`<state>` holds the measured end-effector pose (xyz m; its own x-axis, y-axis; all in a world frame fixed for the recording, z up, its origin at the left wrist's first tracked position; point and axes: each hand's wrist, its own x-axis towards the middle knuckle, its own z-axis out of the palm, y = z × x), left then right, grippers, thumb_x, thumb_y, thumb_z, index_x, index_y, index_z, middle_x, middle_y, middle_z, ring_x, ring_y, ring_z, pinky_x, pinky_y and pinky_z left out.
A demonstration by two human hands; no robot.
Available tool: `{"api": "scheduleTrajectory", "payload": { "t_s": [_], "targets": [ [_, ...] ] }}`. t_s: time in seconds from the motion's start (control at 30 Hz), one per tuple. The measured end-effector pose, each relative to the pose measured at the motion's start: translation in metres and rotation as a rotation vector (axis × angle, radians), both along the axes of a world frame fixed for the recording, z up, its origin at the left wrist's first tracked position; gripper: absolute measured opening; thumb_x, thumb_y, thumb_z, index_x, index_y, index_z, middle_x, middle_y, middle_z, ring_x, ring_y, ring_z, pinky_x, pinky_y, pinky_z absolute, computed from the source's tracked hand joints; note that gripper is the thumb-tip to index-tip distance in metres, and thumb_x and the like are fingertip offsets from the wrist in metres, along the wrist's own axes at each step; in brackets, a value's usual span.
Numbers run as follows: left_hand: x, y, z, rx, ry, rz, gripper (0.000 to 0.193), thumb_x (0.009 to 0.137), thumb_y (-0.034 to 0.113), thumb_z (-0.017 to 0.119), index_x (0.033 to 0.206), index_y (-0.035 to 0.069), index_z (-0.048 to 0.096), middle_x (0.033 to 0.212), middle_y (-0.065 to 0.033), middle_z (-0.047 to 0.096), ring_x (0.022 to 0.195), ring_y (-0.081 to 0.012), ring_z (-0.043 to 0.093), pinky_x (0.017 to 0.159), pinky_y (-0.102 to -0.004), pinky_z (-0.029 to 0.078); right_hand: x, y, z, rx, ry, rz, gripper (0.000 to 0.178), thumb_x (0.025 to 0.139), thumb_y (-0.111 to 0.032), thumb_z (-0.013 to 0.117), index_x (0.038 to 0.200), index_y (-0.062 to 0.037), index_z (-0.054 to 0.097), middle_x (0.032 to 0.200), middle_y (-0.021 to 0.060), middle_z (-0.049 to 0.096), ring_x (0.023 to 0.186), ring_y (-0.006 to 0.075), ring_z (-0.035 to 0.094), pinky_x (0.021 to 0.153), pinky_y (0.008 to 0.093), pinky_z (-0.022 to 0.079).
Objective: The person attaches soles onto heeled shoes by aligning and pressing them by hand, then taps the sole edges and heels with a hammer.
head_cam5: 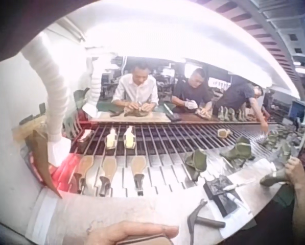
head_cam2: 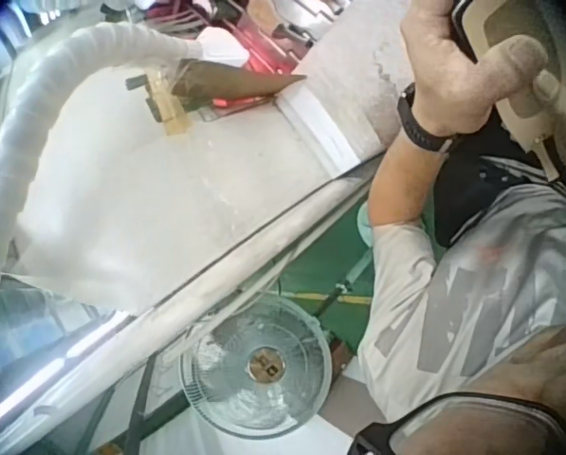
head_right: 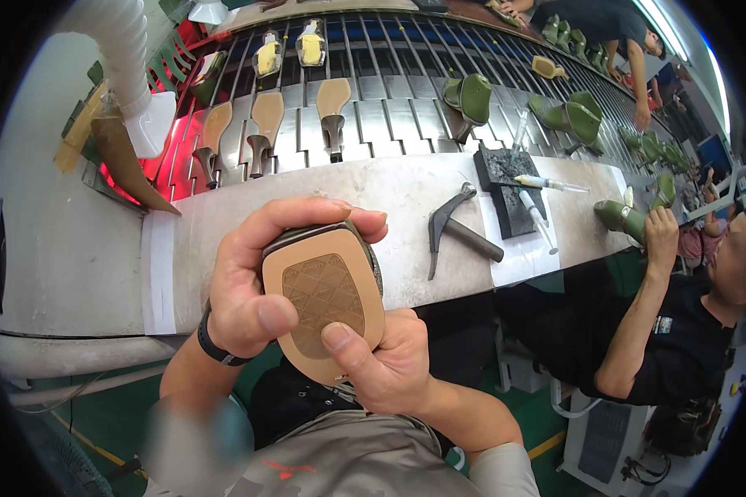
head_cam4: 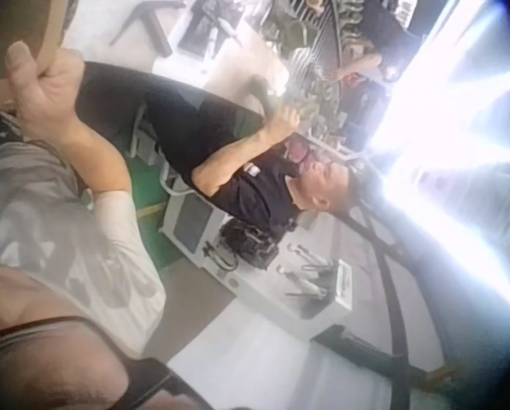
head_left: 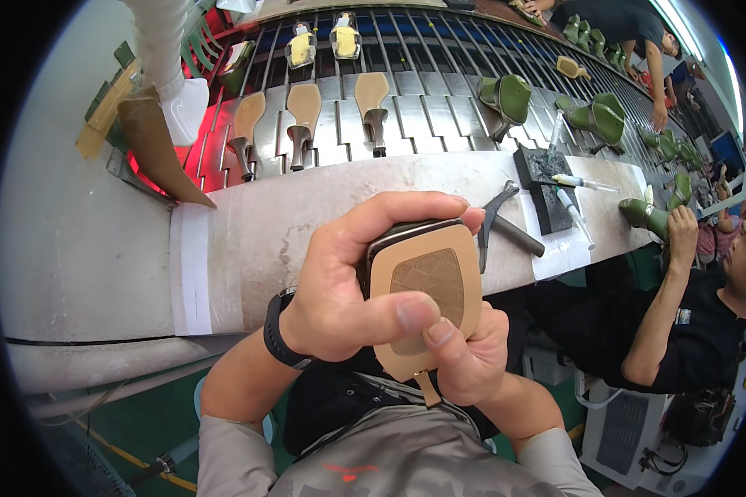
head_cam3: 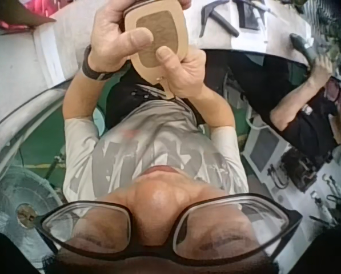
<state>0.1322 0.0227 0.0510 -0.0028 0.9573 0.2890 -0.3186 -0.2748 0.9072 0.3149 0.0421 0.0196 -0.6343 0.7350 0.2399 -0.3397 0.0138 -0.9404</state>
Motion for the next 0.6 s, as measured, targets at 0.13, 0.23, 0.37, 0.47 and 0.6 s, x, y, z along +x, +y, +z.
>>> {"api": "scheduleTrajectory", "payload": {
  "t_s": [0.13,0.23,0.37,0.47,0.6],
  "targets": [
    [-0.0022,0.0011,-0.0049,0.039,0.014,-0.014,0.087,0.083,0.045,0.086,0.145,-0.005,0.05,0.14,-0.0265,0.062,0.133,-0.0337,0.061,0.11,-0.0466,0.052,0.0017,0.0,-0.0017,-0.014,-0.012,-0.001,0.027,0.106,-0.015,0.06,0.111,0.0067,0.075,0.09,0.009,0.079,0.077,0.0104,0.071,0.067,0.0273,0.056],
    [-0.002,0.0017,-0.008,0.06,0.009,-0.016,0.085,0.083,0.041,0.087,0.145,-0.005,0.05,0.139,-0.0261,0.063,0.133,-0.0332,0.061,0.11,-0.0459,0.052,0.0019,0.0002,0.0001,0.028,0.008,0.007,0.026,0.106,-0.015,0.06,0.111,0.0065,0.075,0.09,0.0095,0.079,0.076,0.0105,0.071,0.067,0.0274,0.056],
    [-0.0017,0.0017,-0.0062,0.059,0.008,-0.019,0.085,0.083,0.04,0.087,0.145,-0.005,0.05,0.139,-0.026,0.063,0.133,-0.0332,0.061,0.11,-0.0459,0.052,0.0046,-0.0015,0.0062,-0.041,-0.044,0.012,0.023,0.105,-0.012,0.06,0.102,0.0059,0.073,0.101,0.0104,0.077,0.086,0.012,0.069,0.074,0.028,0.054],
    [-0.0014,0.0012,-0.0056,0.06,-0.007,-0.022,0.084,0.083,0.038,0.087,0.145,-0.005,0.05,0.139,-0.0261,0.063,0.133,-0.0331,0.061,0.11,-0.0456,0.052,0.0045,-0.0018,0.0066,-0.04,-0.049,0.011,0.022,0.104,-0.012,0.059,0.102,0.0061,0.073,0.1,0.0107,0.077,0.085,0.0127,0.069,0.074,0.0283,0.054],
    [-0.0017,0.0002,-0.0036,0.033,-0.011,-0.019,0.085,0.082,0.038,0.088,0.145,-0.005,0.05,0.14,-0.0266,0.063,0.132,-0.0326,0.061,0.11,-0.045,0.052,0.0014,0.0006,0.0018,0.024,-0.007,0.008,0.023,0.104,-0.012,0.06,0.106,0.0071,0.074,0.094,0.0107,0.078,0.08,0.0122,0.07,0.07,0.028,0.055]
  ]
}}
